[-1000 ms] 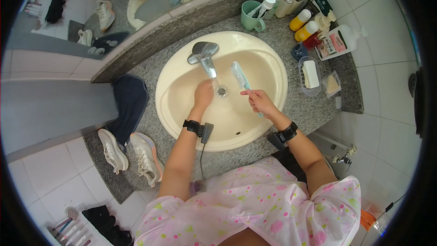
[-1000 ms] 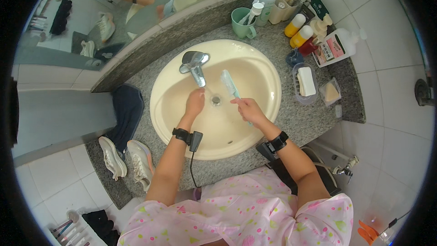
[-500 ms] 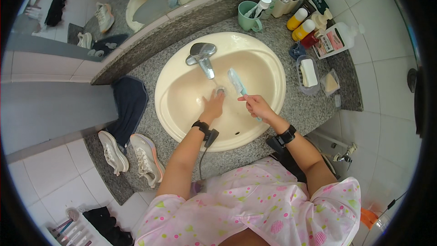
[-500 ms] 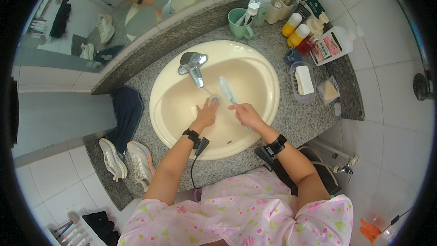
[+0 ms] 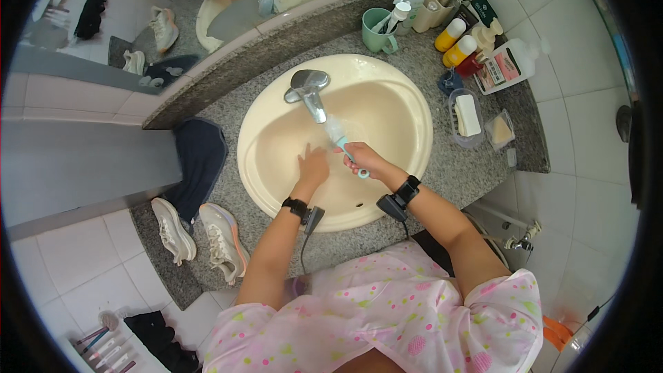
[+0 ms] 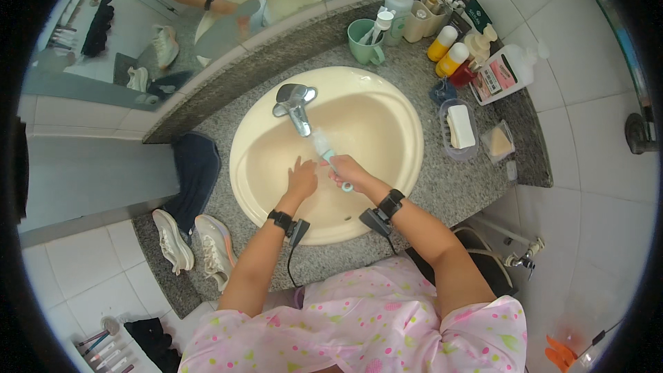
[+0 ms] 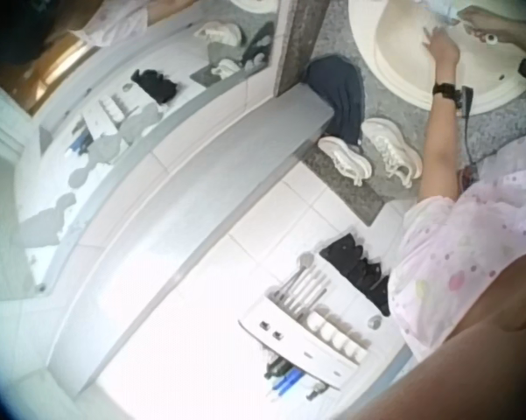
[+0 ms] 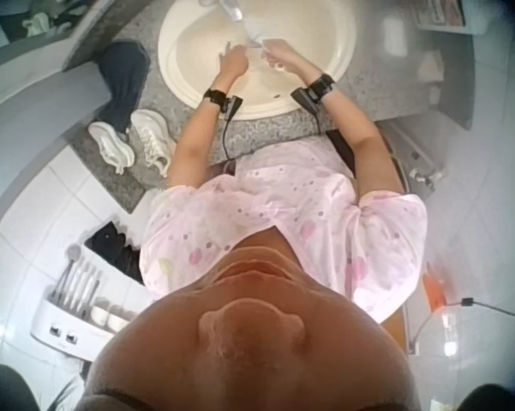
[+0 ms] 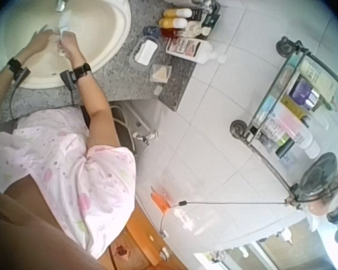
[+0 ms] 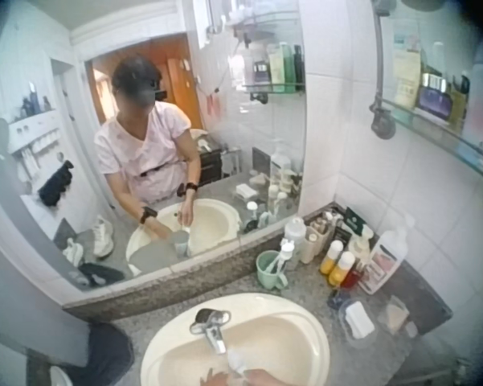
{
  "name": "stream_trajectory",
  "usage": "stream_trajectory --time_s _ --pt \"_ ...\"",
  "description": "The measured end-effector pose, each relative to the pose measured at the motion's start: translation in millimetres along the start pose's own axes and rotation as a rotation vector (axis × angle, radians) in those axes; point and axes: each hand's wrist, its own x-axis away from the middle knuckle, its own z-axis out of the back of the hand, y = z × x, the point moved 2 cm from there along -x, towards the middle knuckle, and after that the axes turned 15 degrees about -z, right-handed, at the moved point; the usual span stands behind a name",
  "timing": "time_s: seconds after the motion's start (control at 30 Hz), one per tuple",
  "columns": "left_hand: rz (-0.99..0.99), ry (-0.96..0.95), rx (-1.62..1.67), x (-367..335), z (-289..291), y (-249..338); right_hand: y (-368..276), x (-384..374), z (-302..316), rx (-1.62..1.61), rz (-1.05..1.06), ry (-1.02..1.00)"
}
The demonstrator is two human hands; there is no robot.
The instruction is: The person cleans a pair of white shoes over a bathroom sink, first wiping the counter with a cloth and then applying soap to a brush to scrub the exterior of the shoes.
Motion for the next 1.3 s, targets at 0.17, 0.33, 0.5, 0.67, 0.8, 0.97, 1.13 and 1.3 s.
stream_trajectory --time_s 0.17,0.33,0.5,0.67,0.8,0.97,1.13,1.3 --pt "-0.001 0.371 0.104 40 50 2 2 -5 -8 0.022 -0.012 -0.006" --pt "-0.203 0.838 0.099 56 131 25 21 26 4 0.127 0.018 0.025" --pt "-0.247 0.778 -0.016 34 171 46 48 65 32 0.502 0.099 0.126" --pt "-0.172 0.664 -0.066 3 183 46 61 98 39 0.456 0.186 0.258" --pt "-0.198 0.638 -0.138 4 183 41 56 111 38 0.328 0.236 0.301" --pt "-0.26 0.532 -0.06 23 180 59 65 94 41 0.316 0.307 0.315" --pt "-0.205 0.773 -0.049 117 152 34 75 86 29 0.489 0.386 0.432" --pt "-0.014 0.98 -0.161 239 124 -29 83 76 16 0.605 0.406 0.404"
